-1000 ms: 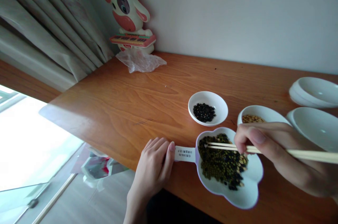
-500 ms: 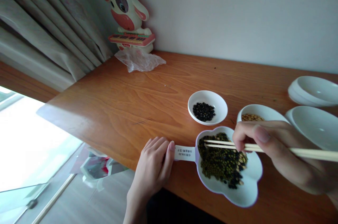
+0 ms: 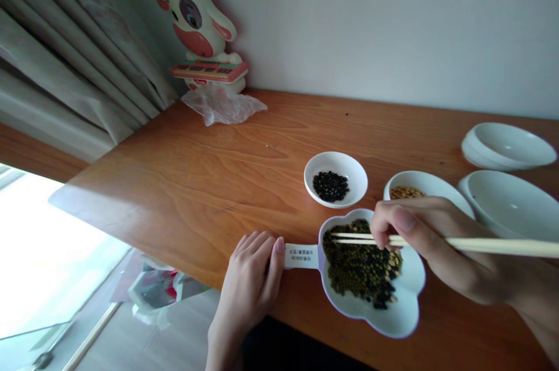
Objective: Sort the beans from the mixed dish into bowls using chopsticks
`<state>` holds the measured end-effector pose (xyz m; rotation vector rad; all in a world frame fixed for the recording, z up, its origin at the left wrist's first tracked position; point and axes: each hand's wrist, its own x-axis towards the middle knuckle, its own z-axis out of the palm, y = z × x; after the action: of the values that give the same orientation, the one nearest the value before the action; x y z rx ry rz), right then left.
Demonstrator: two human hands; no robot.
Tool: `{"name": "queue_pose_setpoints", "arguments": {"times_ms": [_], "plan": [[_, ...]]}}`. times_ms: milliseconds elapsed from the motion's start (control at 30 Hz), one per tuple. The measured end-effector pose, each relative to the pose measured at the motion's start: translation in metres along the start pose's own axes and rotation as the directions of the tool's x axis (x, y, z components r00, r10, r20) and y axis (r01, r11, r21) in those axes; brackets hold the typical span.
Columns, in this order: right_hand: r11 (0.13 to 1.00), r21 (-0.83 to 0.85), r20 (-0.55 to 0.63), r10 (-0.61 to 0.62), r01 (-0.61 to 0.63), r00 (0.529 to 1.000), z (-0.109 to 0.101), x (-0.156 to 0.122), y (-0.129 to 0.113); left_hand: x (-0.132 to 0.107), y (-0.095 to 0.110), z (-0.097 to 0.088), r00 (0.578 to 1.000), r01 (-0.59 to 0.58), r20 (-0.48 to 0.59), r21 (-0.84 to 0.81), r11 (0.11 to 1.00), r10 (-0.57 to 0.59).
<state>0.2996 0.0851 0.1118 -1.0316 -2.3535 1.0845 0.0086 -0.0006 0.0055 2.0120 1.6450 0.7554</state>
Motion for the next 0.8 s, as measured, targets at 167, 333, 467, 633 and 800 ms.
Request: {"name": "queue_pose_setpoints", "arguments": {"times_ms": [167,333,467,633,800], "plan": [[1.000,-0.010,0.021,0.025,-0.025,0.999,0.000,-0.001,-0.001,-0.001,-0.004,0.002,1.000,0.011,0.004,-0.008,1.000,-0.010],[0.998,-0.039,0.030,0.044,-0.043,0.999,-0.002,-0.001,-0.002,0.000,-0.001,0.001,1.000,0.007,0.013,-0.004,1.000,-0.007],[0.997,-0.046,0.033,0.063,-0.062,0.997,0.002,-0.002,0.000,0.002,0.003,-0.001,1.000,0.021,0.020,0.013,1.000,-0.022],[0.998,-0.032,-0.045,0.051,-0.053,0.998,0.008,-0.002,0.006,0.003,0.004,0.000,1.000,0.022,0.020,0.039,0.999,-0.023],[0.999,-0.022,-0.049,0.032,-0.033,0.998,0.010,-0.005,0.012,0.003,0.005,0.000,0.999,0.034,0.025,0.045,0.998,-0.035]]}}
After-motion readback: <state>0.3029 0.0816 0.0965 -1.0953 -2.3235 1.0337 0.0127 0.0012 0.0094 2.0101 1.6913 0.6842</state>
